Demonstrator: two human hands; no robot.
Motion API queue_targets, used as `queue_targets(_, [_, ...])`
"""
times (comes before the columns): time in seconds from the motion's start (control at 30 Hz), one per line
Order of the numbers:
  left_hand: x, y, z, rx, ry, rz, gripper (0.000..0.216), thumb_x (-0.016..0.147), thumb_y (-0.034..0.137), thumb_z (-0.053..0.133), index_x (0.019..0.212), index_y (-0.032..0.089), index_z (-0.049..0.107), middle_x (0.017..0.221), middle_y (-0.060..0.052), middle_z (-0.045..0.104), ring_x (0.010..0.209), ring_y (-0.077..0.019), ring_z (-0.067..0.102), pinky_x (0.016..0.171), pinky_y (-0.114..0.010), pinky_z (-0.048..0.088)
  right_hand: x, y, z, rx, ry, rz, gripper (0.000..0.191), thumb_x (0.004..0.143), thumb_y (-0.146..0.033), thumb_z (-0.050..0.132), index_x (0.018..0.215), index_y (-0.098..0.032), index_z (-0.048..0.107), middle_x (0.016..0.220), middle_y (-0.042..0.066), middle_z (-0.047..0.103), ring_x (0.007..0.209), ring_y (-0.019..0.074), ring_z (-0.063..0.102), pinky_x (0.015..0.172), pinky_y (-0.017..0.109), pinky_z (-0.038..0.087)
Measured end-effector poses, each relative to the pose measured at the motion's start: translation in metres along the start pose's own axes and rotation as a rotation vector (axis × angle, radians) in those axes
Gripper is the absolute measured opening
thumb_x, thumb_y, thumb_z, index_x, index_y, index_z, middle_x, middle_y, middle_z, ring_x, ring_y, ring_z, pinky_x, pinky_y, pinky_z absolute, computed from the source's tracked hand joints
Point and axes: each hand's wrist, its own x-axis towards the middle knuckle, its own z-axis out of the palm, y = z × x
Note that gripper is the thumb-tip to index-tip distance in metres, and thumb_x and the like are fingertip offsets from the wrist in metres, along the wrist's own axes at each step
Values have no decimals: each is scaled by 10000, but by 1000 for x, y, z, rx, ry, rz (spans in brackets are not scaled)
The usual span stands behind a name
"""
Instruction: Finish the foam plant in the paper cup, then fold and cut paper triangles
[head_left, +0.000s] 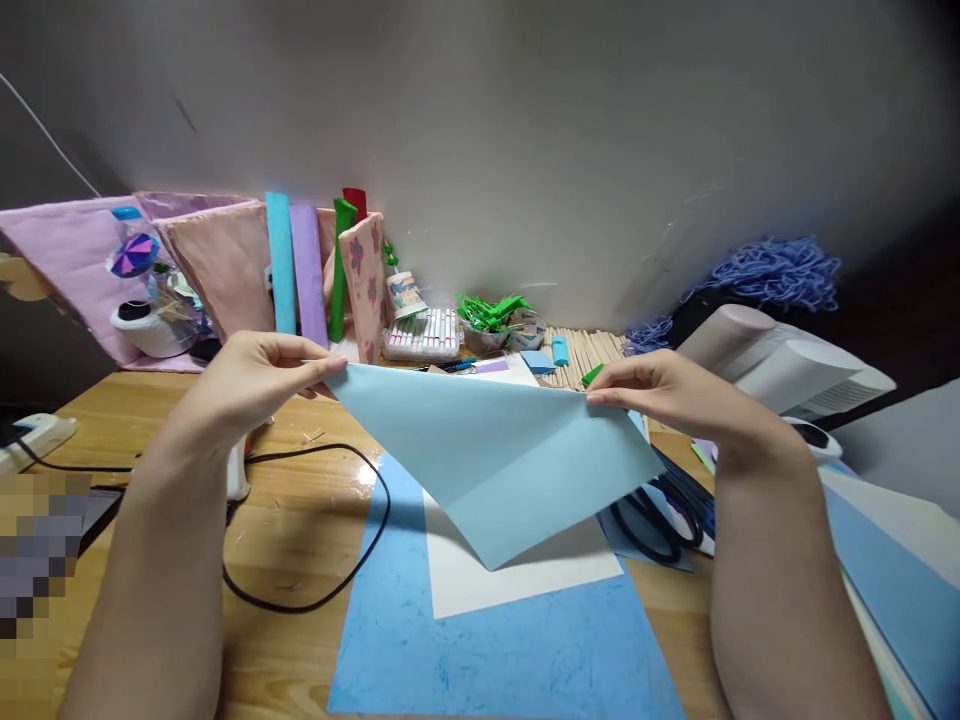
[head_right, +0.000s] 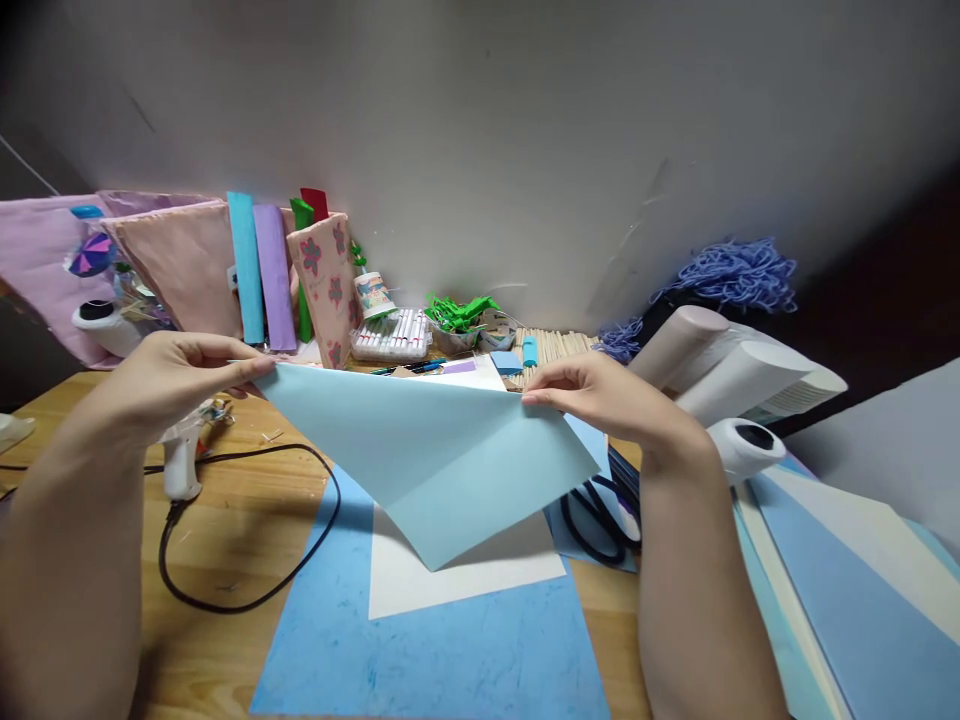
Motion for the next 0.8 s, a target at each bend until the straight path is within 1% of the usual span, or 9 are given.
queue_targets(0.07, [-3,1,-5,136,-50,16,237,627,361,683,732,148,683,620,0,646,619,-124,541,573,-208,392,1,1,1,-5,36,-21,323,783,-478,532,752,-186,665,794,33,667,793,201,593,652,253,430])
queue_targets(0.13, [-7,2,-10,264,-139,47,228,667,366,643,740,153,680,644,-4,658,626,-133,546,572,-211,382,3,2,3,-4,46,-58,286,803,-436,519,812,-194,671,858,33,677,825,200,604,691,257,447])
queue_targets(0.23, [-14,1,-15,444,-276,151,184,709,334,591,717,165,662,687,-7,676,655,-150,572,613,-228,401,4,4,5,-13,52,-91,236,823,-373,504,839,-205,668,884,25,685,830,187,618,714,253,461])
queue_targets(0.33, [-20,-1,-9,617,-339,242,193,723,368,586,790,203,661,802,-6,687,751,-178,592,663,-248,410,4,0,7,-52,60,-117,200,819,-350,523,823,-213,668,861,13,689,819,179,622,704,245,460])
queue_targets(0.43, [-27,4,15,651,-377,337,281,735,465,573,877,235,649,896,-8,674,807,-192,591,661,-250,398,1,-10,11,-65,70,-183,179,814,-333,539,820,-210,669,853,12,689,821,172,619,710,239,457])
queue_targets(0.5, [-32,13,38,640,-394,429,309,779,486,518,872,219,641,846,-19,670,738,-178,588,599,-239,370,0,-20,15,-58,78,-234,171,818,-312,537,818,-202,668,838,16,687,800,162,618,704,231,455])
queue_targets(0.6, [-40,26,73,605,-368,551,313,878,411,386,827,208,620,736,-8,649,641,-145,561,533,-229,303,-1,-36,26,-50,88,-302,153,824,-265,524,826,-191,658,795,14,678,735,137,610,660,212,448])
queue_targets(0.67, [-46,32,92,559,-334,605,288,904,346,353,836,214,600,730,4,647,630,-133,558,520,-225,275,-1,-46,36,-64,82,-354,136,820,-227,519,834,-188,648,766,7,668,691,121,597,635,202,436])
queue_targets(0.8, [-53,31,111,583,-240,653,303,914,321,321,804,194,573,668,-11,633,575,-140,548,499,-240,242,0,-58,52,-173,100,-396,120,807,-189,509,799,-177,627,728,7,654,647,118,568,599,213,399])
